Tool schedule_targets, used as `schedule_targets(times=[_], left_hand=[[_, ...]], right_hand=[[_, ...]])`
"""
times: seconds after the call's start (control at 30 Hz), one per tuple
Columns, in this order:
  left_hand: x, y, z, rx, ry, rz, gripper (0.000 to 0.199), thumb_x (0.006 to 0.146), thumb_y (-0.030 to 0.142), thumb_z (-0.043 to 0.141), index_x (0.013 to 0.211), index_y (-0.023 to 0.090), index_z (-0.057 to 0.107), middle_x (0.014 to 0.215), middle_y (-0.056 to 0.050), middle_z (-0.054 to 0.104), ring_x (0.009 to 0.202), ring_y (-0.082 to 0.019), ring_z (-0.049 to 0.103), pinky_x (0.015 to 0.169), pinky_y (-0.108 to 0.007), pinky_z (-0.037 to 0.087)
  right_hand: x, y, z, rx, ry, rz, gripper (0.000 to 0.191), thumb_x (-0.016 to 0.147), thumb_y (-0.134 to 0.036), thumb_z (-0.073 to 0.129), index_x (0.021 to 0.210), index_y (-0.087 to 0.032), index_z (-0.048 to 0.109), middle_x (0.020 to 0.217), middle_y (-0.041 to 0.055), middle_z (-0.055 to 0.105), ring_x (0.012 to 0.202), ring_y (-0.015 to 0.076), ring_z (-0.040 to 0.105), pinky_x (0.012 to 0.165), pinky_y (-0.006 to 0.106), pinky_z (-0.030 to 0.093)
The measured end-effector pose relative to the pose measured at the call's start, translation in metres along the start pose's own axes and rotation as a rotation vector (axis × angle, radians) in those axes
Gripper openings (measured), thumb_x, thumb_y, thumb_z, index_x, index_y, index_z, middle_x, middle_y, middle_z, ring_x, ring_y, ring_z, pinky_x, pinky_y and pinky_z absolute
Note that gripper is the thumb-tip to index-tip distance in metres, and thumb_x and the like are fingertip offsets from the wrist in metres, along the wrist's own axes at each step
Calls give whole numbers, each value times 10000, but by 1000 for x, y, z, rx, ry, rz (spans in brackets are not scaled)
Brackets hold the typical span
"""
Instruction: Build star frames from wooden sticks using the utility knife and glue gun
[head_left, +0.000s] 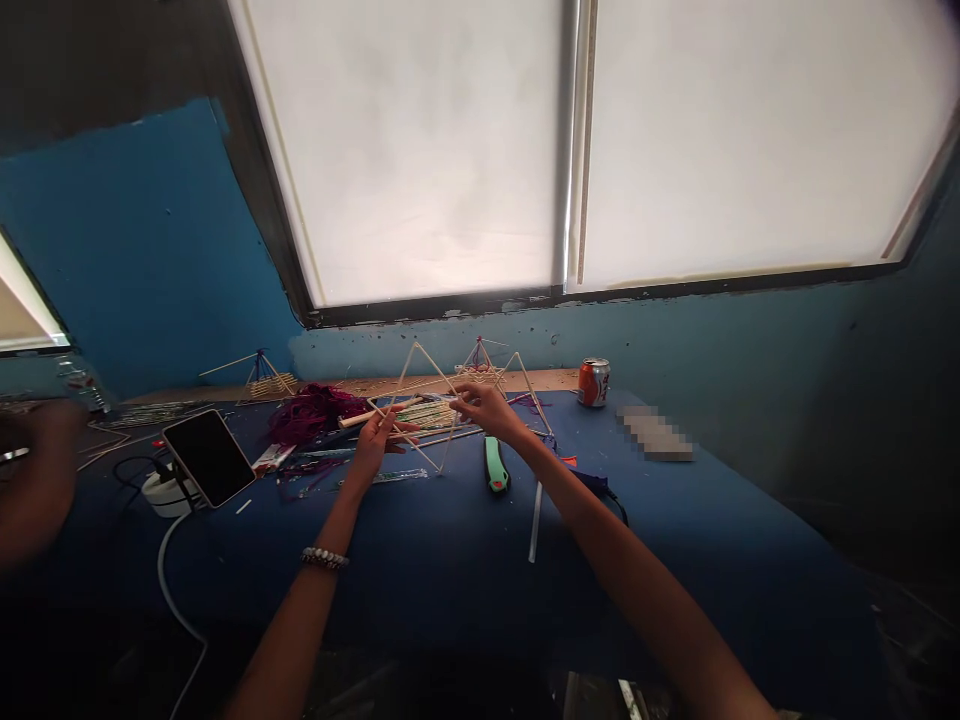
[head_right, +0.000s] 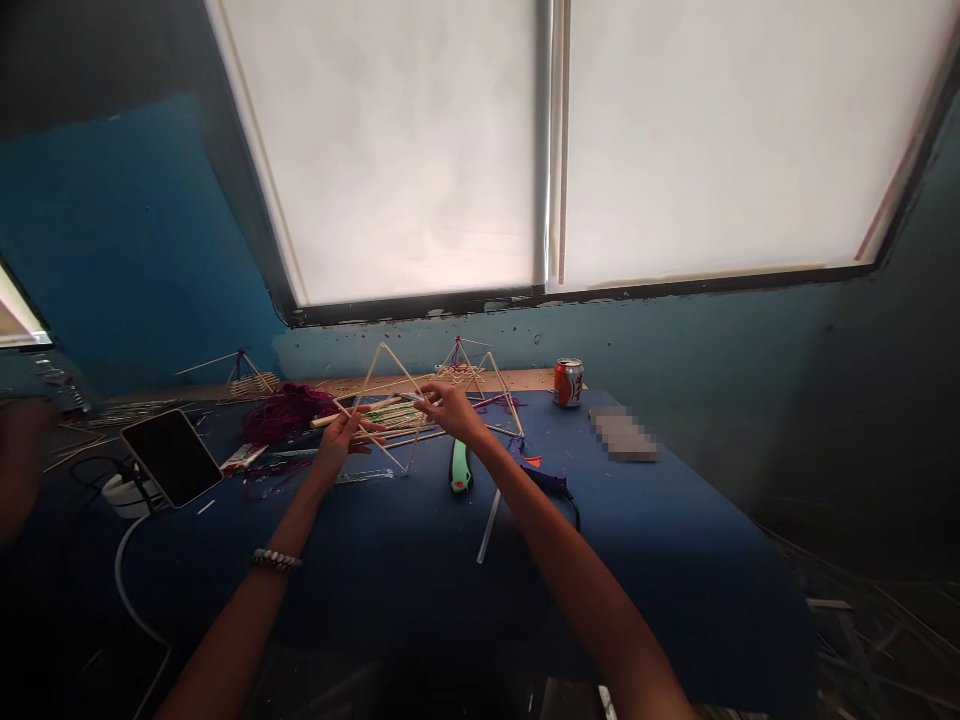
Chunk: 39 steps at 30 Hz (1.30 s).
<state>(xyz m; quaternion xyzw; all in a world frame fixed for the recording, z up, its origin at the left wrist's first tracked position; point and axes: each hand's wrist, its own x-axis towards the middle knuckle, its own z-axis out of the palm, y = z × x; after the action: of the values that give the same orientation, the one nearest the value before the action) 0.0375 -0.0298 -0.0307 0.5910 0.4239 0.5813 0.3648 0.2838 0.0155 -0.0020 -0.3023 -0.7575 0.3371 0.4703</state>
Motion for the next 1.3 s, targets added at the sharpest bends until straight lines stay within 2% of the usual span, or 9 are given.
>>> schedule_targets(times=[0.23,0.33,0.47,0.6,0.73,0.93,1.03,1.13,1.3], left_hand=[[-6,-6,-1,42,-22,-1,600,892,634,563,1266,165,540,976,-108,768,750,-223,759,536,-254,557],[-11,-8,0,92,-59,-32,567,907,602,537,1253,153,557,942,-109,755,722,-210,745,511,-237,521],[-15,-10,-1,108,-74,-15,511,881,561,561,1209,170,581,890,-79,741,691,-184,717,518,-224,497],[-14,-11,-1,103,-43,-7,528,826,574,630,1178,186,561,873,-58,744,668,-178,708,529,-228,508],[-12,-11,-2,106,5,27,545,811,639,643,1112,188,595,848,-60,755,613,-184,702,504,-240,507],[-11,-11,-6,45,14,53,601,761,627,724,1129,158,646,946,-99,781,718,-244,749,603,-298,562],[-12,-9,-6,29,17,37,630,773,615,725,1203,161,651,983,-104,785,752,-259,757,639,-318,578],[-15,-6,-5,35,33,37,663,791,609,713,1275,161,642,1012,-112,783,797,-265,761,621,-304,578],[-15,-5,-6,26,14,35,705,788,622,708,1326,174,624,1043,-113,780,822,-258,761,629,-302,585]], right_hand=[[-10,-4,0,149,94,23,400,800,-266,736,1069,-193,449,772,16,658,692,205,717,596,318,596],[-9,-3,-1,222,47,73,399,762,-227,762,1068,-174,512,818,34,689,691,188,716,656,334,615],[-7,2,-3,270,-16,124,252,690,-192,795,862,-158,614,771,21,693,674,159,697,703,328,616],[-6,5,-3,297,5,176,242,673,-151,776,827,-169,590,749,18,709,640,156,695,669,319,606],[-9,6,-4,298,-13,181,291,639,-97,766,818,-183,553,793,34,734,699,173,711,702,333,605],[-12,3,-6,277,-57,209,330,630,-106,802,853,-181,571,800,25,733,745,175,714,684,297,594],[-13,1,-6,268,-66,269,278,683,-143,817,852,-170,597,779,27,727,680,157,704,647,277,593],[-14,-2,-5,249,-75,264,203,794,-268,792,895,-162,652,808,55,742,691,156,715,644,258,591],[-15,-4,-4,171,-67,235,324,860,-481,732,858,-164,668,904,94,755,761,172,728,574,209,562]])
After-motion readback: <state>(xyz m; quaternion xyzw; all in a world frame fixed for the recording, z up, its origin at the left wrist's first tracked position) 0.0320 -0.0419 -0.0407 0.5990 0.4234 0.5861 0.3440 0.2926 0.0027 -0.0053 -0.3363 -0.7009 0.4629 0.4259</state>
